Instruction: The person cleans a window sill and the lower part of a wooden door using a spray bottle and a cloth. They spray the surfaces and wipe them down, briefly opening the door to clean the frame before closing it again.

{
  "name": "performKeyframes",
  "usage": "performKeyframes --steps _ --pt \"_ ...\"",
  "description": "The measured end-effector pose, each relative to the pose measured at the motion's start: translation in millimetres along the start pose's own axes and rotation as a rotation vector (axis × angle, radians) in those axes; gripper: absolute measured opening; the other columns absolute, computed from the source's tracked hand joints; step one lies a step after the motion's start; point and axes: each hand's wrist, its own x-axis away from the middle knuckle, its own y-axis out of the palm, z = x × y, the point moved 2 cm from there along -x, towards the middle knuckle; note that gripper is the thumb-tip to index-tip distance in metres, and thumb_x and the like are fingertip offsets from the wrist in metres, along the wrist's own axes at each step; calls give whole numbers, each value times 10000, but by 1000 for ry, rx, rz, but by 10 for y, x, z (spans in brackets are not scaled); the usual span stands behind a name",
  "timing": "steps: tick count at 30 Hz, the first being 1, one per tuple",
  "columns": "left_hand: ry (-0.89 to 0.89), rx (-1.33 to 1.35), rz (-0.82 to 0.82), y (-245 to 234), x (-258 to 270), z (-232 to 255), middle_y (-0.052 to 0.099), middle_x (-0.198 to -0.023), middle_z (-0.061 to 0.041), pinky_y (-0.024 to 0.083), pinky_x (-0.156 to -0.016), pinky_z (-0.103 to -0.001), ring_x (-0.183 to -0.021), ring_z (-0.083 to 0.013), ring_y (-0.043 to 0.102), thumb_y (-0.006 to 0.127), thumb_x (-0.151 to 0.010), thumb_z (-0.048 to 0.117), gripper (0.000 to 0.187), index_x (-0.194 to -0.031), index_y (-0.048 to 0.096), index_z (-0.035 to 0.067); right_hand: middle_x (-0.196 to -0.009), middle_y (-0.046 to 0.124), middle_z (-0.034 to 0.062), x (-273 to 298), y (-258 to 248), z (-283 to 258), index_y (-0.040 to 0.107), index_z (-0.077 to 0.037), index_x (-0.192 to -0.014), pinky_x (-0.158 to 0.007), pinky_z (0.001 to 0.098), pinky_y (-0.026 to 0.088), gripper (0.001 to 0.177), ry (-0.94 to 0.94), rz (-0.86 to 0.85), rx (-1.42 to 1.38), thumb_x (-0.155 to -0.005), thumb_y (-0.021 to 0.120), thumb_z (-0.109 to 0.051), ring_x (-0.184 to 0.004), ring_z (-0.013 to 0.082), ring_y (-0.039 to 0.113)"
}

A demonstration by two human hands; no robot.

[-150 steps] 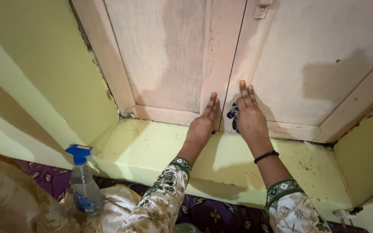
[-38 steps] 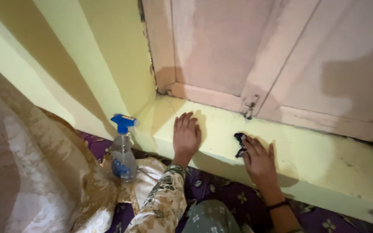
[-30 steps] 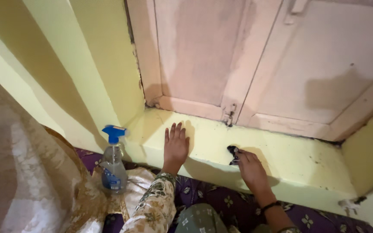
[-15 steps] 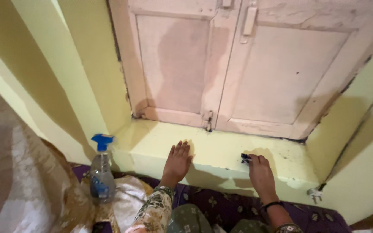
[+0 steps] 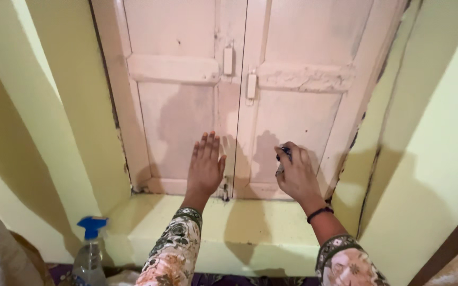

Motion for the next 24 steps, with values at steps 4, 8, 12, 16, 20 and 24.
performKeyframes --steps 4,8,12,16,20,24 --pt "22 -90 65 -317 -168 -41 303 -1654 -163 171 -1250 -493 -1547 -329 238 365 -1059 361 615 -1567 333 17 -1387 523 191 -148 -87 65 568 14 -1405 -1029 466 459 621 -4 79 68 -790 638 -29 -1223 393 497" --pt "57 -128 80 -478 -226 -71 293 -1672 -140 173 -1261 -485 -1560 -307 221 372 -1055 359 619 -1579 324 33 -1287 615 115 -204 -84 135 699 -101 -1163 -989 447 519 323 19 28 165 -857 608 -57 -1174 344 581" --pt "126 -193 65 -518 -234 -94 283 -1669 -142 163 -1249 -485 -1553 -305 206 388 -1049 356 630 -1581 316 25 -1125 656 98 -302 -124 155 719 -122 -1040 -923 453 558 165 226 -244 126 -962 577 -150 -1045 323 657" --pt "137 -218 52 -550 -212 -86 290 -1668 -134 162 -1263 -478 -1562 -294 206 391 -1043 363 632 -1576 320 30 -1096 600 167 -423 -347 -6 704 -60 -1039 -911 473 521 266 250 -291 -2 -836 673 -228 -1070 364 602" --pt "112 -197 48 -624 -241 -52 290 -1668 -141 162 -1268 -477 -1564 -293 207 382 -1053 371 632 -1577 319 24 -1237 533 201 -517 -393 -86 625 -48 -1288 -1010 479 441 467 193 -226 22 -870 640 -257 -1143 396 506" --pt "83 -180 74 -663 -303 -2 289 -1668 -142 163 -1266 -476 -1561 -289 211 358 -1067 385 637 -1583 315 14 -1462 477 183 -607 -317 -27 534 -26 -1417 -1160 480 383 505 72 -40 126 -915 481 -37 -1404 372 408"
